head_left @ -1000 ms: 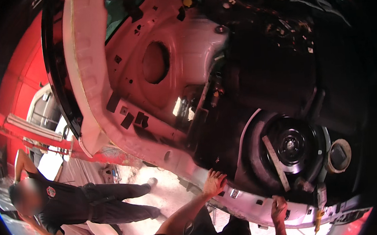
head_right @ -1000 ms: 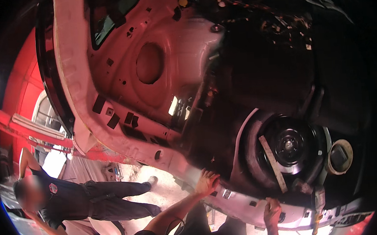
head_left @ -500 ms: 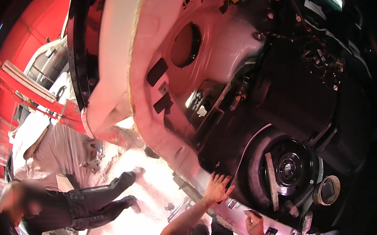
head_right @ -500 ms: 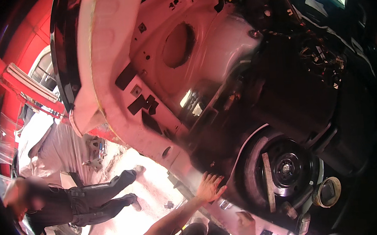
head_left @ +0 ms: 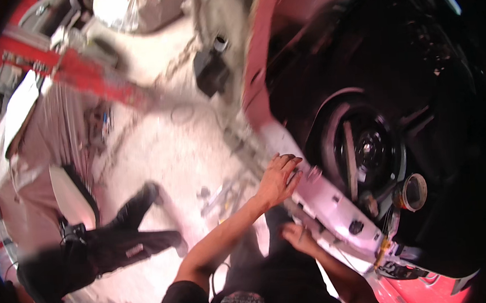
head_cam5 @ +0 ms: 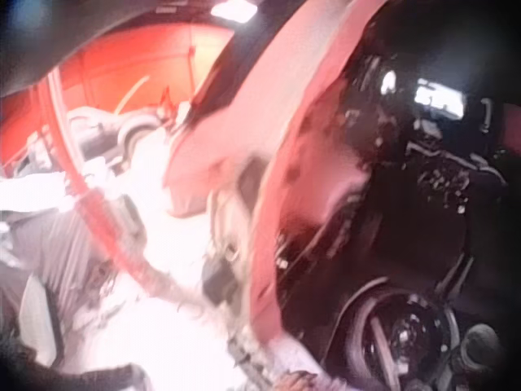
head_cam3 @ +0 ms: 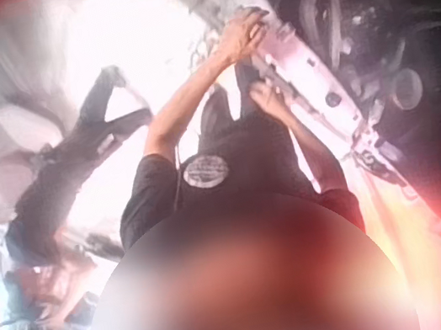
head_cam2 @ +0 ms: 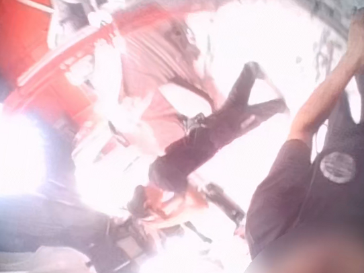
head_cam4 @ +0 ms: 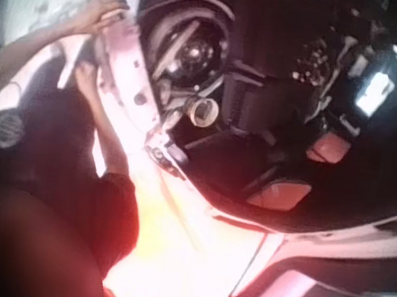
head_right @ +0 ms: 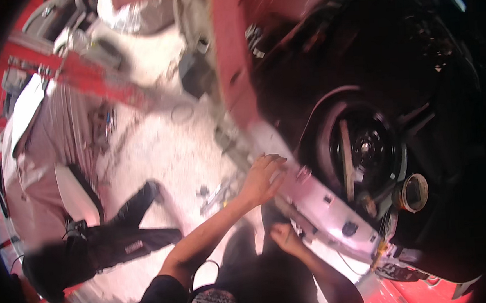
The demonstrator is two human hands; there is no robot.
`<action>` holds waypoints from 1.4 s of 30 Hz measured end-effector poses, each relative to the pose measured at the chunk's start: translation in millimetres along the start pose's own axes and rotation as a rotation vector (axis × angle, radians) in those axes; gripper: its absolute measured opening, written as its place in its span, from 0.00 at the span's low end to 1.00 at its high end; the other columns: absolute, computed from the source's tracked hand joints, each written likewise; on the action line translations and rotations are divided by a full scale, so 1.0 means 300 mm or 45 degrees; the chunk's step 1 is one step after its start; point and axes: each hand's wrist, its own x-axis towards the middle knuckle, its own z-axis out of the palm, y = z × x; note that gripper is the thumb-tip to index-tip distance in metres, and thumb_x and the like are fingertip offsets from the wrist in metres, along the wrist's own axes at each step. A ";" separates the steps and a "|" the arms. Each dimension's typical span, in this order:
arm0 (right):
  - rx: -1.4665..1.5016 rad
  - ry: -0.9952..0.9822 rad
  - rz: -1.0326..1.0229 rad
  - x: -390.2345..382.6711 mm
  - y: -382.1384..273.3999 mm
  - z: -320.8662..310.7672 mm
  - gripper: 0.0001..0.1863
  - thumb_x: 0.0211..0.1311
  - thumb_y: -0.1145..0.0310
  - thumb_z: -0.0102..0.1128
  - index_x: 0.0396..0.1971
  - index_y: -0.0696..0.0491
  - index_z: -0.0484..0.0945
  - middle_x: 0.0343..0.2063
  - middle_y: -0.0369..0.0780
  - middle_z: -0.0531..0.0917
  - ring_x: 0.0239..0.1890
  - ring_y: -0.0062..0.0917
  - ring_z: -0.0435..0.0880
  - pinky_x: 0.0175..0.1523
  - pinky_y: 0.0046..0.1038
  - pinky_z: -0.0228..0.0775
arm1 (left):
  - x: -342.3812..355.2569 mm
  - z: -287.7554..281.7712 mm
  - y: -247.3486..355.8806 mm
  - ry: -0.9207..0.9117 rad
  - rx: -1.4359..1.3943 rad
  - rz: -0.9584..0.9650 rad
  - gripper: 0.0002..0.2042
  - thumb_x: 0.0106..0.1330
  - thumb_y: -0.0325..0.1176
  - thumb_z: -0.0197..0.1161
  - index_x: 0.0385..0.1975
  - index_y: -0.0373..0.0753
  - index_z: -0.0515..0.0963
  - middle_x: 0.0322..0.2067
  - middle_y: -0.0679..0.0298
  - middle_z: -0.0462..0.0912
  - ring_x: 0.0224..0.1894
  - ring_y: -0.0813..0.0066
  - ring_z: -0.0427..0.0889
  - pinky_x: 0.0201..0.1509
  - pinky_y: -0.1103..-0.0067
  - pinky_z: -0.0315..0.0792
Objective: The person removes a plastic trim panel from the interior of a car door, then uses a work light and a hammer to tap and adjust the metal door frame around the wheel well area. The person repeatedly repositions the light and strikes the frame with the hammer while working inside the open door.
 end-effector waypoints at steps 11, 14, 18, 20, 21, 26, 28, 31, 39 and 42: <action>1.779 0.095 0.386 -0.081 0.063 0.408 0.29 0.81 0.53 0.41 0.73 0.53 0.60 0.70 0.42 0.68 0.71 0.33 0.68 0.76 0.42 0.59 | -0.845 0.082 0.199 -0.035 -0.378 -0.087 0.26 0.70 0.49 0.57 0.64 0.41 0.74 0.67 0.47 0.66 0.75 0.39 0.56 0.76 0.43 0.47; 1.750 0.002 0.388 -0.103 0.011 0.518 0.29 0.81 0.53 0.40 0.73 0.53 0.59 0.71 0.42 0.67 0.72 0.34 0.66 0.77 0.43 0.56 | -0.908 0.031 0.166 0.047 -0.309 -0.068 0.27 0.69 0.49 0.56 0.64 0.41 0.75 0.68 0.47 0.66 0.76 0.41 0.55 0.77 0.43 0.46; 1.368 -0.291 0.387 -0.174 -0.095 0.637 0.30 0.82 0.52 0.38 0.74 0.53 0.57 0.72 0.42 0.65 0.74 0.34 0.63 0.79 0.45 0.52 | -1.025 -0.045 0.018 0.200 -0.280 -0.281 0.26 0.64 0.32 0.56 0.64 0.36 0.73 0.67 0.47 0.68 0.73 0.43 0.62 0.79 0.58 0.53; 0.810 -0.530 0.253 -0.218 -0.164 0.628 0.30 0.78 0.54 0.51 0.71 0.54 0.65 0.67 0.43 0.73 0.65 0.33 0.75 0.71 0.38 0.64 | -1.131 -0.092 -0.138 0.422 0.046 -0.244 0.25 0.69 0.36 0.60 0.65 0.35 0.72 0.66 0.46 0.70 0.71 0.42 0.66 0.74 0.54 0.59; 0.677 -0.629 0.253 -0.238 -0.197 0.619 0.29 0.76 0.55 0.57 0.70 0.54 0.69 0.65 0.43 0.77 0.60 0.32 0.81 0.67 0.35 0.70 | -1.190 -0.120 -0.231 0.377 -0.318 -0.413 0.24 0.71 0.35 0.60 0.65 0.32 0.72 0.63 0.44 0.74 0.67 0.42 0.71 0.73 0.58 0.62; -0.363 -0.184 -0.236 -0.319 -0.168 0.467 0.27 0.71 0.56 0.61 0.65 0.56 0.75 0.49 0.49 0.87 0.49 0.33 0.88 0.56 0.31 0.78 | -1.730 -0.222 -0.545 -0.458 0.136 -1.090 0.26 0.66 0.43 0.66 0.59 0.31 0.77 0.49 0.37 0.83 0.54 0.42 0.83 0.58 0.60 0.75; -0.573 0.253 -0.068 -0.391 -0.011 0.347 0.25 0.68 0.58 0.64 0.60 0.56 0.79 0.43 0.51 0.88 0.47 0.36 0.88 0.53 0.33 0.79 | -1.927 -0.216 -0.584 -0.552 0.126 -1.136 0.24 0.65 0.45 0.68 0.53 0.33 0.82 0.37 0.42 0.88 0.43 0.46 0.88 0.48 0.61 0.81; -0.683 0.926 -0.053 -0.518 0.281 0.056 0.16 0.67 0.63 0.61 0.50 0.54 0.84 0.45 0.46 0.87 0.45 0.34 0.85 0.49 0.36 0.78 | -2.087 -0.220 -0.575 -0.368 -0.045 -1.252 0.19 0.67 0.40 0.68 0.51 0.34 0.83 0.34 0.47 0.89 0.36 0.58 0.89 0.42 0.67 0.81; -1.010 1.494 0.831 -1.013 0.767 -0.805 0.41 0.63 0.46 0.65 0.70 0.55 0.67 0.62 0.56 0.75 0.59 0.52 0.79 0.60 0.45 0.74 | -1.894 -0.202 -0.272 -0.523 -0.124 -1.357 0.20 0.71 0.42 0.63 0.51 0.31 0.83 0.46 0.42 0.87 0.50 0.52 0.86 0.55 0.64 0.78; -0.882 1.601 0.846 -1.041 0.763 -0.872 0.47 0.61 0.43 0.69 0.73 0.55 0.64 0.63 0.57 0.75 0.60 0.53 0.78 0.60 0.49 0.74 | -1.699 -0.174 -0.186 -0.422 -0.057 -1.092 0.19 0.72 0.39 0.63 0.54 0.31 0.81 0.42 0.46 0.89 0.44 0.63 0.88 0.49 0.67 0.80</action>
